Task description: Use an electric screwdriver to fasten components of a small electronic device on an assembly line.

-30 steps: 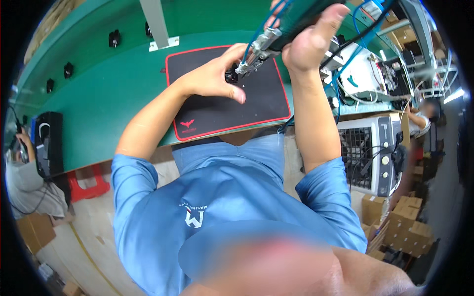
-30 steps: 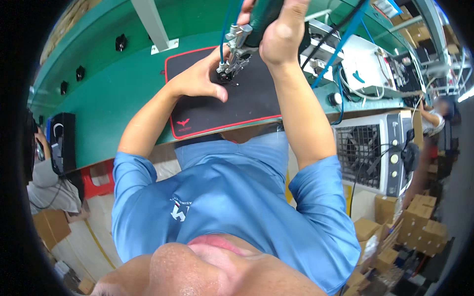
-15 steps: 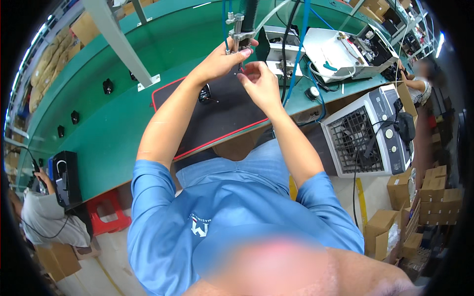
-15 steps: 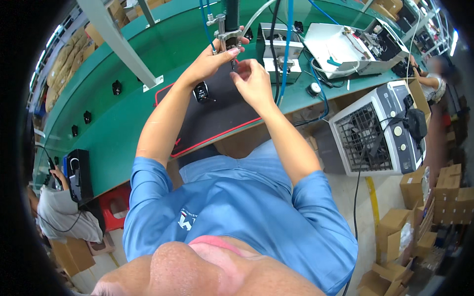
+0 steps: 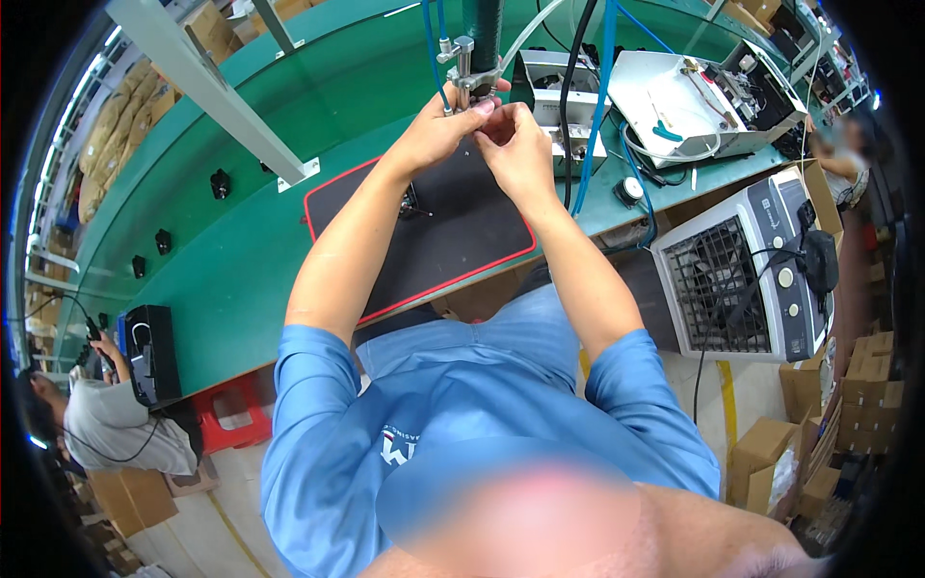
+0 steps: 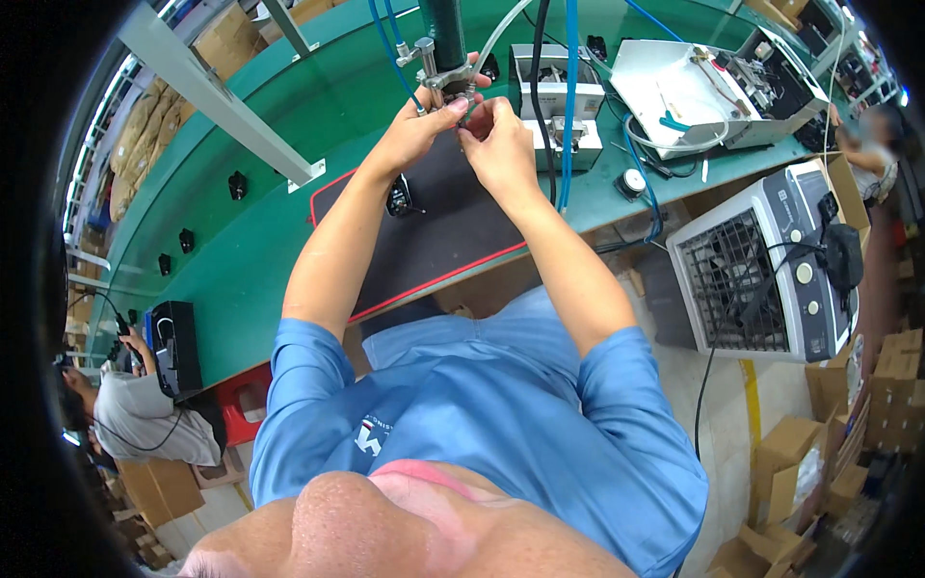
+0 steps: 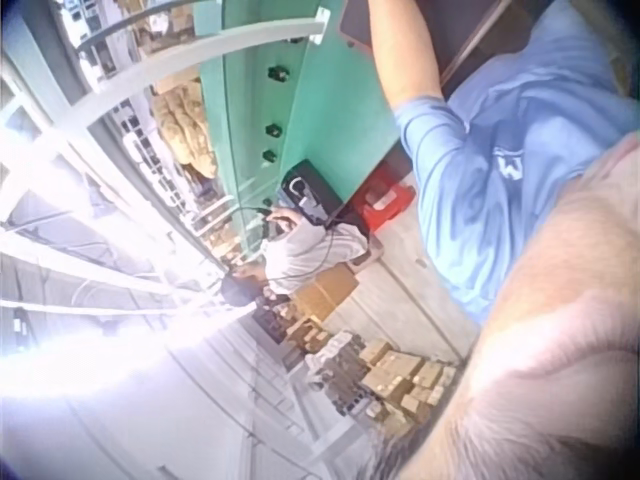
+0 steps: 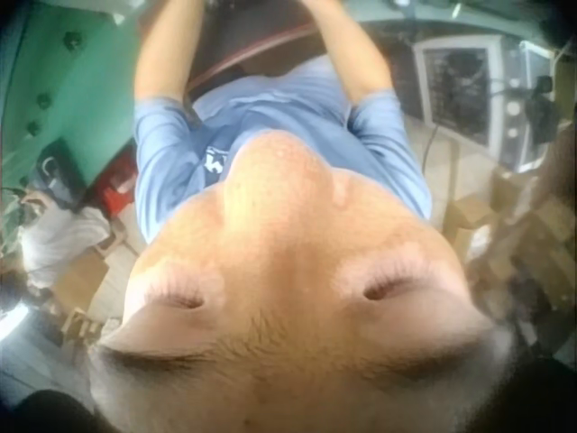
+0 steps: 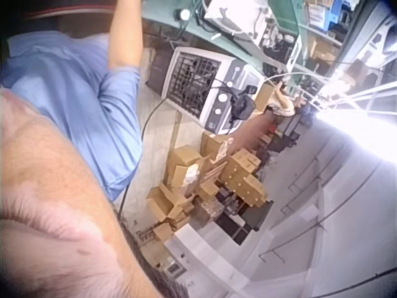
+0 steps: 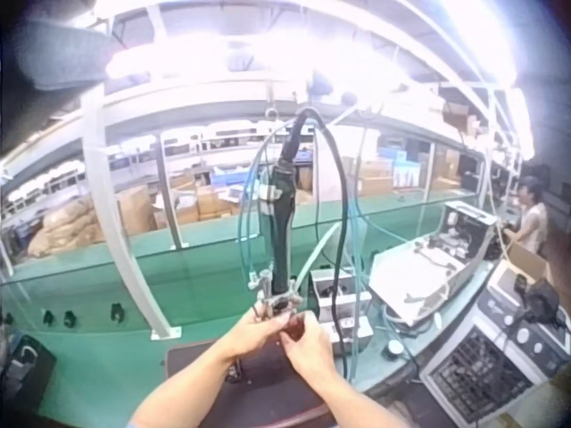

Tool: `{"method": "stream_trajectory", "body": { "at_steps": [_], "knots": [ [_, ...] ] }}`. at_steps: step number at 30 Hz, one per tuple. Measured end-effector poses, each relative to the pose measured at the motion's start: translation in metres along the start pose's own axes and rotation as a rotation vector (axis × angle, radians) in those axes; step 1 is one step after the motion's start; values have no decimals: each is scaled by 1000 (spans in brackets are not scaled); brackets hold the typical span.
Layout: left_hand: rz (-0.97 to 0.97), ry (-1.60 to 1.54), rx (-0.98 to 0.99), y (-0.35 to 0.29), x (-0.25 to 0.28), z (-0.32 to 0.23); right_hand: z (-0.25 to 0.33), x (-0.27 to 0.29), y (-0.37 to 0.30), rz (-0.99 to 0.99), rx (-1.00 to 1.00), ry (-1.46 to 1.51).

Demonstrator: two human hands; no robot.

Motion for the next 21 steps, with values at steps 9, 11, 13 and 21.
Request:
{"method": "stream_trajectory", "body": {
  "at_steps": [9,11,13,21],
  "knots": [
    [-5,-60,-13,-4,2,1,-3,-2,-1,26,15,-4],
    [-7,12,-35,-4,4,3,-2,-2,-2,34,-9,15],
    [-29,16,-26,-4,2,5,-2,-2,-3,29,-22,30],
    [-33,42,8,-6,5,9,-1,4,0,102,0,-120]
  ]
}}
Point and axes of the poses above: each hand's wrist, its own y-axis towards the middle knuckle, its own x-axis out of the back of the hand, z = x × y, the point moved 1 cm from there along y, towards the middle knuckle, and after that the axes turned 6 degrees about -x, right-handed, at the moved point
